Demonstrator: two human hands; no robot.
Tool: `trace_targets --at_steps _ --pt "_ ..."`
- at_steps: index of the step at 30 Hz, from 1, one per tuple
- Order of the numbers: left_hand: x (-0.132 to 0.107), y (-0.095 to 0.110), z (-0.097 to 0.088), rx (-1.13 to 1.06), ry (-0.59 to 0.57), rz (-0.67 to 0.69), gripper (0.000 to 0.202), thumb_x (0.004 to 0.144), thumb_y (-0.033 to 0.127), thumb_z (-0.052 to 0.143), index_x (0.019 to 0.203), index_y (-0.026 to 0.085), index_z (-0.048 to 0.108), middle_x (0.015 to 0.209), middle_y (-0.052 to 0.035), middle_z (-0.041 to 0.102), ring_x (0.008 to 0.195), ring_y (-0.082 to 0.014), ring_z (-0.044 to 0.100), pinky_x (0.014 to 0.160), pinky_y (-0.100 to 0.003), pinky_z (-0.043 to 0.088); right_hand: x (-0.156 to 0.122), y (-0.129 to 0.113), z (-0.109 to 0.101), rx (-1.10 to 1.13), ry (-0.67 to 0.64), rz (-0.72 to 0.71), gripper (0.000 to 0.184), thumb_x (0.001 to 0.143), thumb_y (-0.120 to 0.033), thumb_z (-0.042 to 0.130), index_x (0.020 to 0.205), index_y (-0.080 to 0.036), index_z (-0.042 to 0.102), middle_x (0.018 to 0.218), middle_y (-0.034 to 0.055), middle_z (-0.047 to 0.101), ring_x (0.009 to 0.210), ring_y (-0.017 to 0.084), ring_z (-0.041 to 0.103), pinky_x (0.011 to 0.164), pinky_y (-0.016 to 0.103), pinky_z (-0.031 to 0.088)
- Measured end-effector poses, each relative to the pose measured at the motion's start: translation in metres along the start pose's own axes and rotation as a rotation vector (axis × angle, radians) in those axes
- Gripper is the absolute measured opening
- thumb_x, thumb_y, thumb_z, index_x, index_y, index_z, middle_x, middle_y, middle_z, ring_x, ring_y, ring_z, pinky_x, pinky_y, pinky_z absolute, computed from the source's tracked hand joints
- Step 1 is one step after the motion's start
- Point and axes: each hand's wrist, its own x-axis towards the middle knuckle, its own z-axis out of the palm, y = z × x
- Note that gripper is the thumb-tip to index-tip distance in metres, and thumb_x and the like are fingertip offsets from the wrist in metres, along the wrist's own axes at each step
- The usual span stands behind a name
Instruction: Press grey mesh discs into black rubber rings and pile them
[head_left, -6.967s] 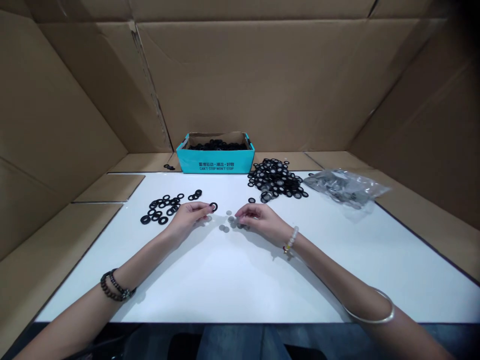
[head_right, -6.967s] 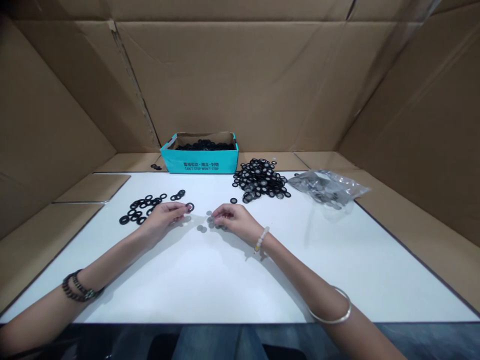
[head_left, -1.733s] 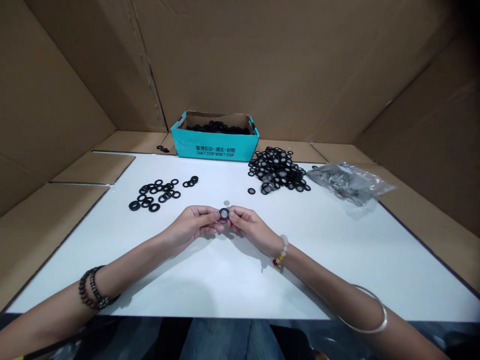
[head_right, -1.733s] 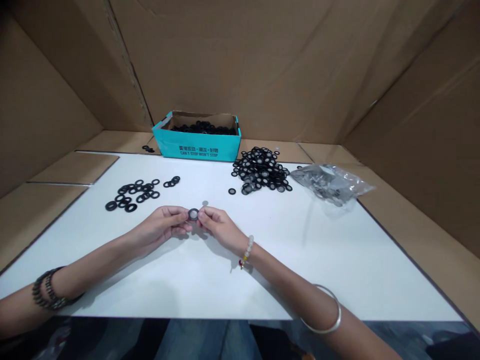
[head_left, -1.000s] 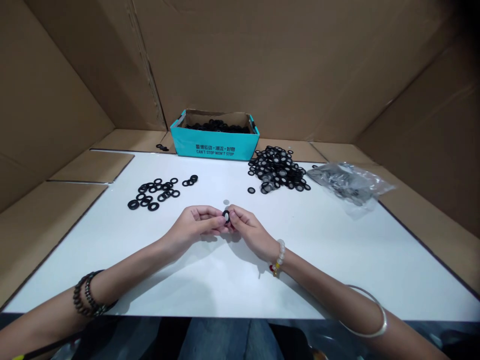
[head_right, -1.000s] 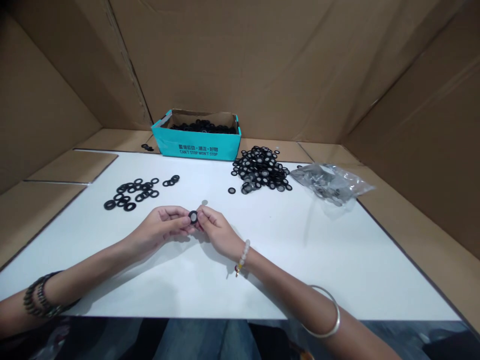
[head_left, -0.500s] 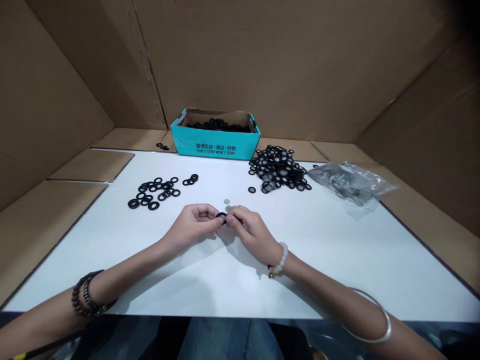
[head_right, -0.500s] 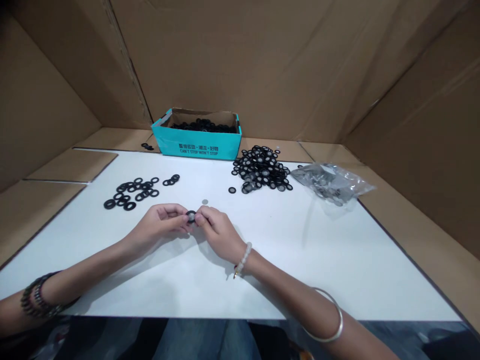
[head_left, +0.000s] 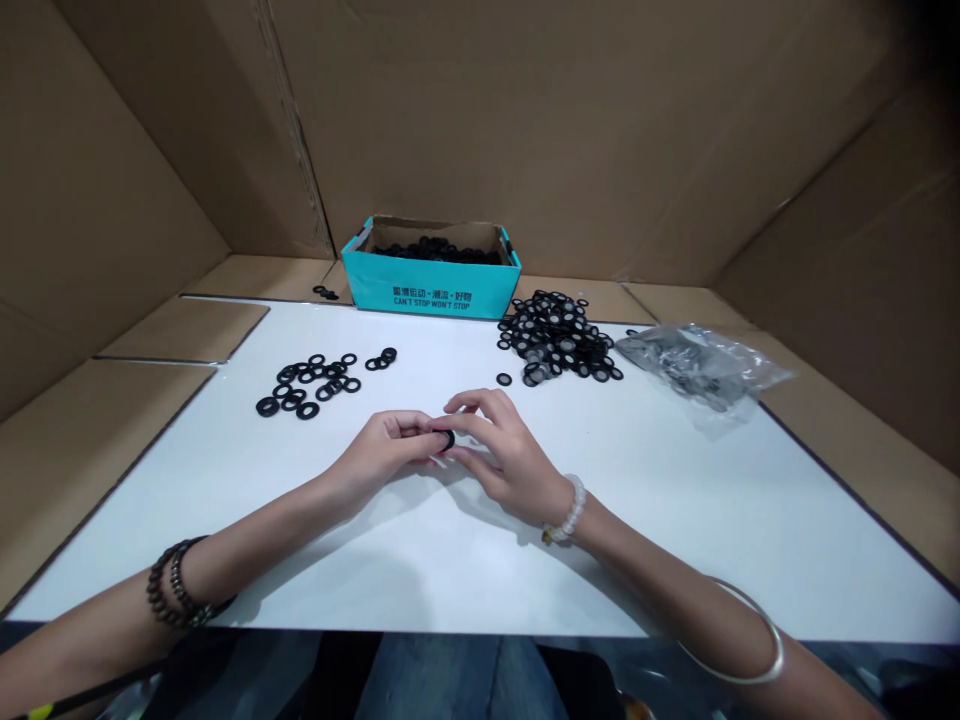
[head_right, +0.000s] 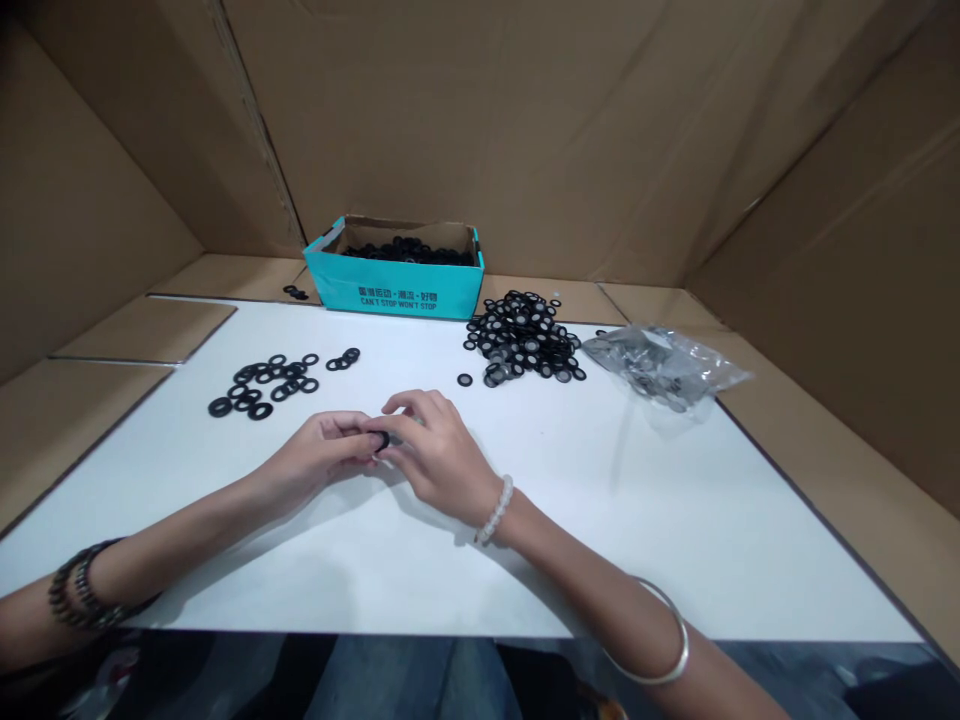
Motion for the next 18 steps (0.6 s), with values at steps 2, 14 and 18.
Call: trace_targets --at_steps 2,14,18 --pt "0.000 0.000 0.000 -0.018 -0.012 -0.024 0.016 0.067 0.030 0.074 0.070 0.016 0.068 0.070 -0.0003 0.064 0.063 -0.0104 0.057 0.066 -0.025 0.046 0.000 -0.001 0.004 -0.015 0.053 0.017 0.018 0.086 -0.024 0.055 0.103 -0.022 0.058 0.103 0.0090 0.054 0.097 0.023 0.049 0.083 0.040 0.041" --pt "0.026 0.011 -0.035 0.650 0.384 0.379 0.027 0.077 0.040 0.060 0.088 0.017 0.067 0.092 -0.0089 0.067 0.082 -0.0214 0.059 0.073 -0.030 0.044 0.000 0.052 -0.018 -0.293 0.245 0.396 0.016 0.082 -0.029 0.057 0.094 -0.018 0.060 0.100 0.0114 0.054 0.096 0.028 0.048 0.082 0.044 0.038" --pt "0.049 0.020 -0.081 1.248 0.635 0.533 0.027 0.081 0.036 0.054 0.098 0.020 0.069 0.111 -0.0107 0.065 0.108 -0.0307 0.051 0.090 -0.039 0.037 -0.013 0.100 -0.040 -0.543 0.139 0.605 0.020 0.083 -0.026 0.052 0.096 -0.020 0.067 0.104 0.0150 0.054 0.101 0.037 0.043 0.078 0.052 0.034"
